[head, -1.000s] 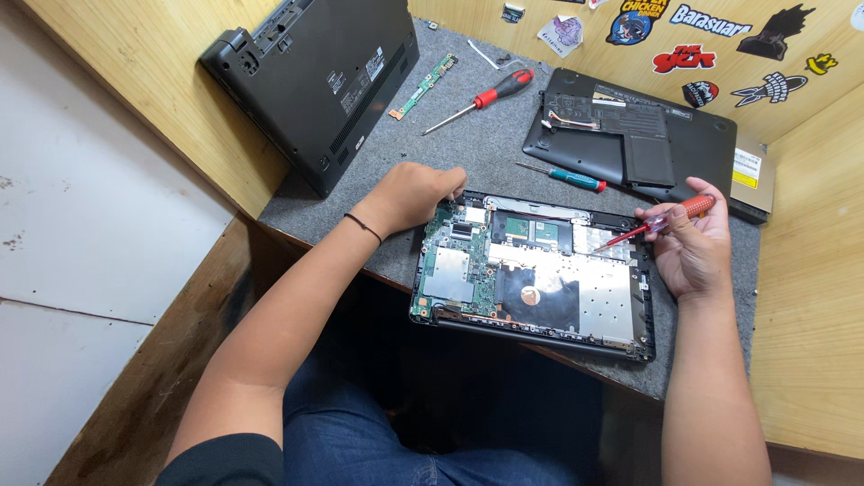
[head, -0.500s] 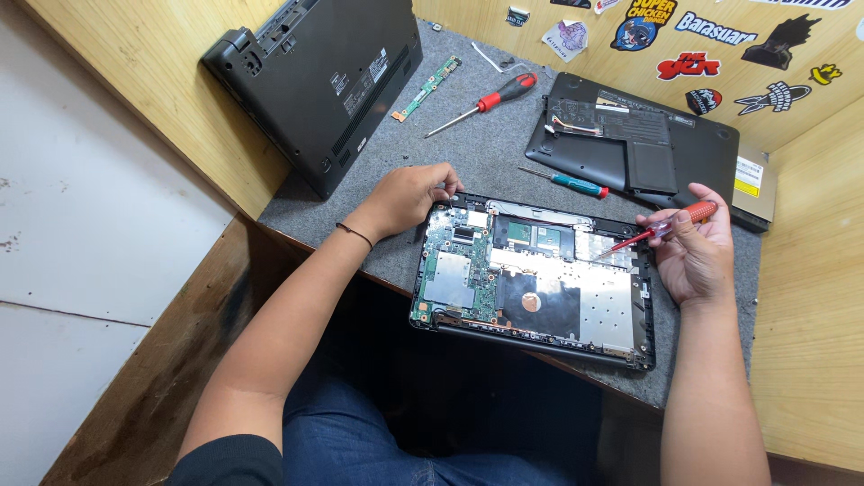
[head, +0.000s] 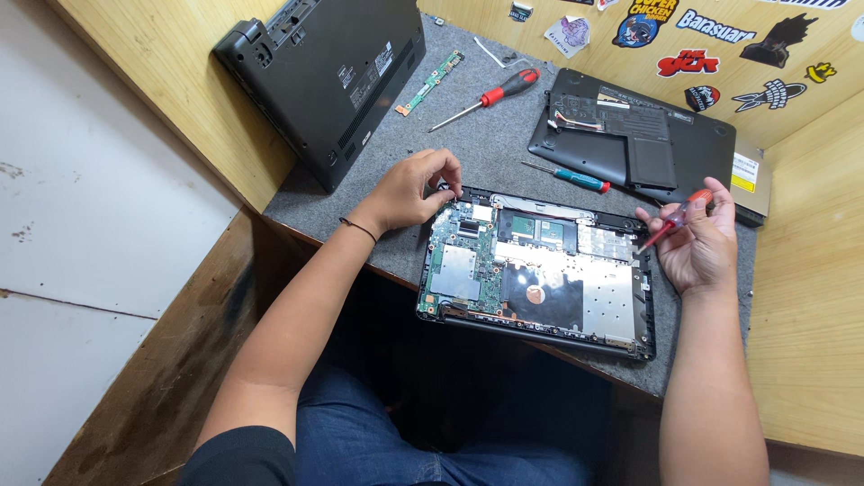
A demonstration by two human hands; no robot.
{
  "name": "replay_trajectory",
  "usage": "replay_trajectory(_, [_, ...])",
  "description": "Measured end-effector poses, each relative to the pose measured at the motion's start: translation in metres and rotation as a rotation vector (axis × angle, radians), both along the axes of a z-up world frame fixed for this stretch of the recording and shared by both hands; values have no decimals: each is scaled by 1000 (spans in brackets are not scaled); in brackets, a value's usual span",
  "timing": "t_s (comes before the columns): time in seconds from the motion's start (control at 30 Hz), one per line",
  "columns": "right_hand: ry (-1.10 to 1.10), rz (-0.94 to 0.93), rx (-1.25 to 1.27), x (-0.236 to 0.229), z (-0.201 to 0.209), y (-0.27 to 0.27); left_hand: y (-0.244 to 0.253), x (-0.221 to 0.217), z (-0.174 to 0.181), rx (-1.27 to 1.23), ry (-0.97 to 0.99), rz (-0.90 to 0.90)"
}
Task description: The person uses a screwdriver to remove screws from the back of a disassembled laptop. They remove the battery and a small circuit board, placing them on the desk, then continue unscrewing components from the motherboard area.
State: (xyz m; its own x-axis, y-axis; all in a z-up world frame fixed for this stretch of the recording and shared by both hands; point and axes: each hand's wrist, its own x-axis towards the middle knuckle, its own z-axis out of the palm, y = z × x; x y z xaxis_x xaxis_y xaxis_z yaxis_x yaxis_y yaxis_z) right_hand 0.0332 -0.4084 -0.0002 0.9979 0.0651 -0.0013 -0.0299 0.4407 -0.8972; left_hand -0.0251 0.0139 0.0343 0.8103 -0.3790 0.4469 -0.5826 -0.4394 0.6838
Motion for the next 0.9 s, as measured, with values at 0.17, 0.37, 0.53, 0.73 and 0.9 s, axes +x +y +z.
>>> replay_trajectory(0.17, [-72, -33, -55, -3, -2, 4, 2, 3, -6, 43, 3, -12])
replay_trajectory(0.37, [-181, -204, -191, -24, 14, 21, 3, 5, -10, 49, -95, -21])
replay_trajectory(0.53, [-271, -214, -272, -55, 51, 58, 4, 9, -16, 94, -31, 27])
replay_trajectory(0.73, [-539, 5, -536, -96, 90, 158, 4, 10, -19, 105, -51, 105])
replay_trajectory(0.9, [-732, 39, -632, -89, 83, 189, 4, 4, -11, 47, -143, 115])
